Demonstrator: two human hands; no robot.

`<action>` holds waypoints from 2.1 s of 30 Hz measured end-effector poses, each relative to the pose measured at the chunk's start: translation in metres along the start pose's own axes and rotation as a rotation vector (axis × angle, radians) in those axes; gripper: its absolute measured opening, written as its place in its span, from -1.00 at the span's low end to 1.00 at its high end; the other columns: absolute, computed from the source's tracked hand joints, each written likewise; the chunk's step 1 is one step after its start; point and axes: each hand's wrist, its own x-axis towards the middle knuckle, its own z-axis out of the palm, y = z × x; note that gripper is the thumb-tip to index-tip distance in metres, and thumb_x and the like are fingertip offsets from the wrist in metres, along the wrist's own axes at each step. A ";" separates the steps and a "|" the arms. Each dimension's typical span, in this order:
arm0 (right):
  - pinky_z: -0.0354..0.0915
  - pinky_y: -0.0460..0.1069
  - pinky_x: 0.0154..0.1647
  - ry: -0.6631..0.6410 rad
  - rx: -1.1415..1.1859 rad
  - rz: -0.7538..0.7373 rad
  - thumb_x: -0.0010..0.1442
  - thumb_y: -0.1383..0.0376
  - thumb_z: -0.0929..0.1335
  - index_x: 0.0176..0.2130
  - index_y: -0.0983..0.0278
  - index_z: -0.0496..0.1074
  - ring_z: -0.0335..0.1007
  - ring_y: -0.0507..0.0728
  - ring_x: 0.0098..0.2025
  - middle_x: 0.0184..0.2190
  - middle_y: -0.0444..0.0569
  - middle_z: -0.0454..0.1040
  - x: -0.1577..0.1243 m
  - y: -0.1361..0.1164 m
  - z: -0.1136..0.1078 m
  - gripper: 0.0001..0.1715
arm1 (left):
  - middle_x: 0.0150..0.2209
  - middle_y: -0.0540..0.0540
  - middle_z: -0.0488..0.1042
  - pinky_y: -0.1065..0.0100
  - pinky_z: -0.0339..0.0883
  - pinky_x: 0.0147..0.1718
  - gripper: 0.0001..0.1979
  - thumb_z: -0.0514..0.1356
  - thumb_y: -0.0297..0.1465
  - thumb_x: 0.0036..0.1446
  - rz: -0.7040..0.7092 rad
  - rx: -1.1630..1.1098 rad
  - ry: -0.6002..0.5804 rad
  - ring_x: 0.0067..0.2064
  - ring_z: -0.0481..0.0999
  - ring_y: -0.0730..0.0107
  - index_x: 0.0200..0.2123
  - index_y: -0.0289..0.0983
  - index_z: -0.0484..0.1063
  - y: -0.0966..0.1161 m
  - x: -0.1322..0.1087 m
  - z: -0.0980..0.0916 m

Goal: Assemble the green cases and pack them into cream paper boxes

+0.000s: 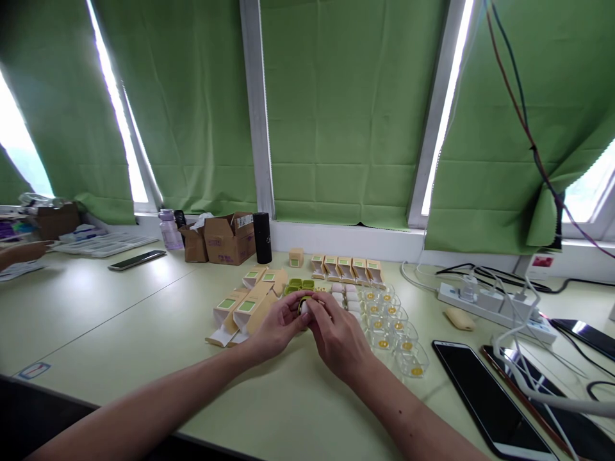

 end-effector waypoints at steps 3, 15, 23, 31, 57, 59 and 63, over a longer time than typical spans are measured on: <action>0.65 0.15 -0.04 -0.004 -0.002 0.003 0.47 0.40 0.27 0.24 0.22 0.36 0.60 0.29 0.08 0.06 0.20 0.53 -0.001 0.001 0.001 -0.60 | -0.18 -0.17 0.56 0.24 0.50 -0.14 -0.36 0.41 -0.04 0.21 -0.005 0.021 0.009 -0.14 0.54 0.22 0.22 -0.28 0.47 0.000 0.000 0.000; 0.63 0.19 0.03 -0.034 0.054 0.031 0.46 0.40 0.28 0.29 0.20 0.31 0.56 0.30 0.14 0.10 0.21 0.51 -0.003 0.003 0.002 -0.54 | -0.18 -0.19 0.58 0.24 0.51 -0.16 -0.35 0.44 -0.04 0.18 0.016 -0.016 0.020 -0.14 0.56 0.21 0.21 -0.29 0.50 0.001 0.001 0.002; 0.60 0.13 -0.05 -0.011 0.178 0.118 0.41 0.44 0.26 0.30 0.19 0.23 0.60 0.24 0.00 0.07 0.16 0.53 -0.006 0.004 0.003 -0.48 | -0.19 -0.17 0.58 0.27 0.54 -0.30 -0.17 0.43 0.06 0.12 -0.052 -0.014 0.020 -0.29 0.58 0.30 0.29 -0.33 0.41 0.003 0.004 -0.001; 0.53 0.06 -0.25 0.011 0.301 0.381 0.35 0.29 0.38 0.16 0.19 0.31 0.56 0.15 -0.32 -0.18 0.01 0.58 -0.004 0.005 0.001 -0.60 | -0.19 -0.19 0.62 0.40 0.46 -0.43 -0.31 0.22 0.08 0.33 0.009 0.080 0.080 -0.33 0.61 0.33 0.27 -0.31 0.33 0.018 0.001 -0.009; 0.31 -0.04 -0.54 0.071 1.116 1.027 -0.01 -0.24 0.59 -0.14 0.25 0.48 0.35 0.04 -0.57 -0.59 -0.20 0.44 0.012 0.004 0.004 -0.26 | 0.30 -0.28 0.40 -0.18 0.29 0.27 -0.38 0.22 -0.53 0.30 0.607 1.086 0.050 0.29 0.23 -0.12 0.39 -0.21 0.25 0.018 -0.006 -0.015; 0.29 -0.05 -0.55 0.057 1.119 1.021 0.01 -0.25 0.58 -0.15 0.25 0.49 0.35 0.04 -0.58 -0.59 -0.20 0.43 0.012 0.002 0.006 -0.26 | 0.28 -0.29 0.41 -0.18 0.30 0.26 -0.40 0.23 -0.52 0.30 0.587 1.084 0.046 0.29 0.23 -0.12 0.38 -0.21 0.29 0.016 -0.005 -0.015; 0.26 -0.05 -0.57 0.010 1.124 1.021 0.04 -0.30 0.53 -0.21 0.26 0.49 0.36 0.05 -0.58 -0.58 -0.17 0.43 0.012 -0.001 0.005 -0.27 | 0.18 -0.28 0.49 -0.15 0.36 0.24 -0.49 0.21 -0.51 0.32 0.563 1.012 0.051 0.26 0.28 -0.07 0.32 -0.20 0.38 0.013 -0.001 -0.017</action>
